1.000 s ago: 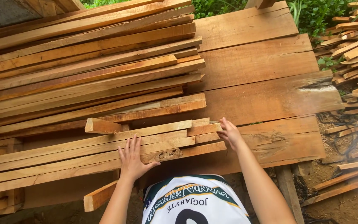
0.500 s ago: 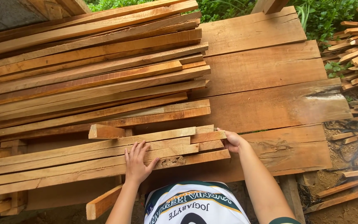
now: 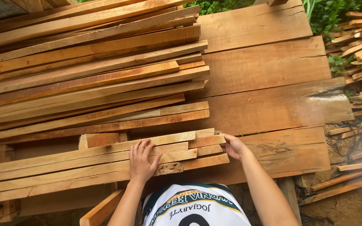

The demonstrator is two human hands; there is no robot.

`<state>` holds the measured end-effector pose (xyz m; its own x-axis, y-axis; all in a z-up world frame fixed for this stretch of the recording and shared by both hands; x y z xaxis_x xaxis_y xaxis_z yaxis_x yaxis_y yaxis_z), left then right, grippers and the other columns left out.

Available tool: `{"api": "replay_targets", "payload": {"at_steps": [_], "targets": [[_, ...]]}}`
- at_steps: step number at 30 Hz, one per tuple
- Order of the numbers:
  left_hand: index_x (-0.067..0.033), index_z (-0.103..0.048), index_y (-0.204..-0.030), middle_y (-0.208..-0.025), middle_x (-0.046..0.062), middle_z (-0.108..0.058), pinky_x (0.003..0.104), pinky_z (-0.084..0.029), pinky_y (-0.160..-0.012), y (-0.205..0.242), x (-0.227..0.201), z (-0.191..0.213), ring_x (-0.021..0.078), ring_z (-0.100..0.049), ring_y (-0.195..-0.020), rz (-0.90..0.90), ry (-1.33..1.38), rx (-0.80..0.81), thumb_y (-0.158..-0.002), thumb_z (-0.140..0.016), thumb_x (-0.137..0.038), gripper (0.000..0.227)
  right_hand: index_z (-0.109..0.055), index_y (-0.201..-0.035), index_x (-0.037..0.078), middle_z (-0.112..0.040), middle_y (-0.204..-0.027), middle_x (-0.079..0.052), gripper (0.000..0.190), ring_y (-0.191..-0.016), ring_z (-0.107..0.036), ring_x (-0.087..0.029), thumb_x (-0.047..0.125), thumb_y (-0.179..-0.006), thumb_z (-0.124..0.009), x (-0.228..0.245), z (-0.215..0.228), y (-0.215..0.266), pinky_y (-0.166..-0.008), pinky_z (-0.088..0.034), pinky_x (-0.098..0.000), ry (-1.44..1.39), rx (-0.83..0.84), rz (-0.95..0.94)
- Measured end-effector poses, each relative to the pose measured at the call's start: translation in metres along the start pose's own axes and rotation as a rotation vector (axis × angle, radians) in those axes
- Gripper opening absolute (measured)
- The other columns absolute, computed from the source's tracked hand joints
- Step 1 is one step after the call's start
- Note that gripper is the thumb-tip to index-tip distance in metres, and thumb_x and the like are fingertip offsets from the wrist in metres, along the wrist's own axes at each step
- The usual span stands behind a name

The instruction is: The person is manually arranging and aligning a stack of long wooden slats on a storage rack.

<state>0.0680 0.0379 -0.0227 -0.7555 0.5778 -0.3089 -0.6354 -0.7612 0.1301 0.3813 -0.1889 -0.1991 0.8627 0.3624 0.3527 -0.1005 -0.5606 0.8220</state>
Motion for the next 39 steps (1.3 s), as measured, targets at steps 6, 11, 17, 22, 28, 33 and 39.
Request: {"api": "replay_targets", "payload": {"at_steps": [6, 11, 17, 22, 28, 33, 39], "targets": [[-0.0295, -0.065, -0.121, -0.143, -0.008, -0.053, 0.051, -0.025, -0.123, -0.001, 0.001, 0.001, 0.0226, -0.041, -0.144, 0.001, 0.010, -0.037, -0.089, -0.065, -0.061, 0.044, -0.063, -0.137, 0.011, -0.075, -0.115, -0.009, 0.046, -0.090, -0.075, -0.023, 0.008, -0.091, -0.065, -0.012, -0.001, 0.011, -0.073, -0.059, -0.0355, -0.008, 0.116, 0.009], [-0.0301, -0.065, -0.121, -0.143, -0.008, -0.053, 0.052, -0.026, -0.122, -0.003, 0.000, 0.004, 0.0241, -0.041, -0.144, 0.012, 0.029, 0.000, -0.091, -0.065, -0.055, 0.038, -0.066, -0.132, 0.011, -0.076, -0.113, -0.009, 0.052, -0.091, -0.075, -0.023, 0.000, -0.082, -0.071, -0.008, -0.006, 0.007, -0.075, -0.061, -0.0369, 0.013, 0.124, 0.143], [-0.0314, -0.066, -0.120, -0.142, -0.008, -0.053, 0.052, -0.026, -0.121, -0.003, 0.003, -0.001, 0.0240, -0.040, -0.144, 0.038, 0.039, 0.016, -0.092, -0.066, -0.052, 0.034, -0.059, -0.144, 0.013, -0.072, -0.119, -0.006, 0.073, -0.094, -0.072, -0.019, -0.012, -0.076, -0.064, 0.004, -0.029, 0.030, -0.077, -0.061, -0.0348, 0.124, 0.099, 0.234], [-0.0304, -0.067, -0.119, -0.141, -0.007, -0.053, 0.052, -0.027, -0.121, -0.006, 0.000, -0.003, 0.0253, -0.041, -0.143, 0.054, 0.045, 0.016, -0.093, -0.066, -0.050, 0.033, -0.049, -0.155, 0.014, -0.067, -0.131, -0.007, 0.088, -0.108, -0.066, -0.020, -0.020, -0.074, -0.056, 0.000, -0.032, 0.034, -0.092, -0.057, -0.0384, 0.139, 0.048, 0.339], [-0.0318, -0.067, -0.119, -0.139, -0.009, -0.055, 0.052, -0.025, -0.122, -0.009, -0.013, -0.004, 0.0237, -0.041, -0.143, 0.033, 0.034, 0.003, -0.092, -0.067, -0.050, 0.032, -0.031, -0.163, 0.017, -0.066, -0.110, -0.007, 0.096, -0.091, -0.064, -0.011, -0.020, -0.076, -0.044, 0.038, -0.071, 0.083, -0.078, -0.057, -0.0234, 0.257, -0.034, 0.469], [-0.0297, -0.068, -0.118, -0.140, -0.006, -0.054, 0.053, -0.029, -0.120, -0.009, -0.013, -0.010, 0.0273, -0.041, -0.143, 0.029, 0.039, -0.001, -0.091, -0.069, -0.047, 0.032, -0.047, -0.156, 0.016, -0.066, -0.110, -0.009, 0.083, -0.095, -0.062, -0.015, -0.022, -0.083, -0.049, 0.023, -0.050, 0.068, -0.088, -0.060, -0.0343, 0.110, -0.095, 0.486], [-0.0310, -0.067, -0.117, -0.140, -0.007, -0.054, 0.052, -0.030, -0.119, -0.008, -0.011, -0.012, 0.0246, -0.041, -0.144, 0.028, 0.042, -0.021, -0.090, -0.069, -0.046, 0.031, -0.050, -0.155, 0.019, -0.068, -0.117, -0.005, 0.077, -0.101, -0.063, -0.012, -0.018, -0.087, -0.048, 0.023, -0.061, 0.077, -0.092, -0.058, -0.0317, 0.141, -0.103, 0.446]]}}
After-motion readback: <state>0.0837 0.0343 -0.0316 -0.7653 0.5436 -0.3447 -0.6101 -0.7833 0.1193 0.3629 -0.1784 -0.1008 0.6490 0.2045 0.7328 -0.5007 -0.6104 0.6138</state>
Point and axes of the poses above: each hand's wrist, its own y-axis away from the middle knuckle, its own z-axis out of the back of the hand, x = y × z, the point moved 5 cm from there along -y, towards the middle knuckle
